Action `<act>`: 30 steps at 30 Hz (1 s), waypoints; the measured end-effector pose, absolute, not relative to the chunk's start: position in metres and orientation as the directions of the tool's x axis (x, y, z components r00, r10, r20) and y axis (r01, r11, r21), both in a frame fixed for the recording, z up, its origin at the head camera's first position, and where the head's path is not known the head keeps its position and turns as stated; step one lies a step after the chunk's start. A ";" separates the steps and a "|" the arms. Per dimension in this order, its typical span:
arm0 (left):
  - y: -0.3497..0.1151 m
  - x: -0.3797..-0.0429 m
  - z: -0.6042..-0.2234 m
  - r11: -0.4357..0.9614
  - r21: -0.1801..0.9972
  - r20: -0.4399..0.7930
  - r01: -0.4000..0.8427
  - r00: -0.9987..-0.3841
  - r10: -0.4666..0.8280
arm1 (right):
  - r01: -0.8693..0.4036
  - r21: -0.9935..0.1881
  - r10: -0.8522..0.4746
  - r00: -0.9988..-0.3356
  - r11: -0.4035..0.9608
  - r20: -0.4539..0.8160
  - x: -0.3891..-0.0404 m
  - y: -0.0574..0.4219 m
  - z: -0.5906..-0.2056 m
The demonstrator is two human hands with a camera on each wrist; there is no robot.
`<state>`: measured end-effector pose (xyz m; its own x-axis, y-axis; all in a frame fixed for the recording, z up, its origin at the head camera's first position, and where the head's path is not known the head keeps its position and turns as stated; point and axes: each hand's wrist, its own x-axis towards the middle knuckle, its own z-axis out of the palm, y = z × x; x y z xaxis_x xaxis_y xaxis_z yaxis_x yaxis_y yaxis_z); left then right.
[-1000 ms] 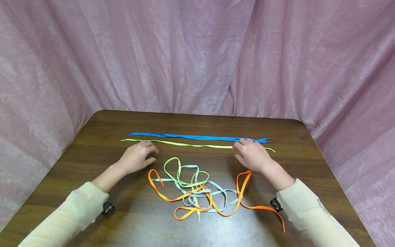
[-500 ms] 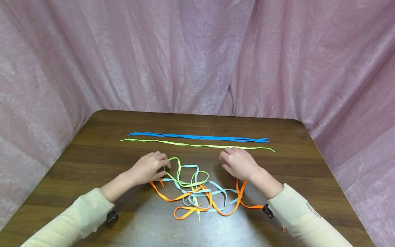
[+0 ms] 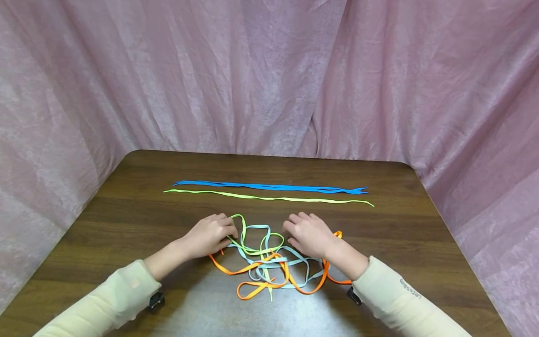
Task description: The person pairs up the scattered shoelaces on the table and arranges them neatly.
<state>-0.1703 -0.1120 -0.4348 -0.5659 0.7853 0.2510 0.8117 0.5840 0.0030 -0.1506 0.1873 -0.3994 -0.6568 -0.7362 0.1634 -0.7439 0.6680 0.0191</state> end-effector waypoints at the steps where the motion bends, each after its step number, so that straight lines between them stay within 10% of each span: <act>1: -0.111 -0.170 -0.435 0.582 0.002 0.251 0.813 -0.564 0.787 | -0.747 0.017 -0.740 -0.653 0.664 0.162 -0.150 0.185 -0.400; 30: -0.108 -0.163 -0.417 0.590 0.038 0.268 0.807 -0.577 0.772 | -0.804 0.047 -0.797 -0.578 0.593 0.176 -0.148 0.153 -0.424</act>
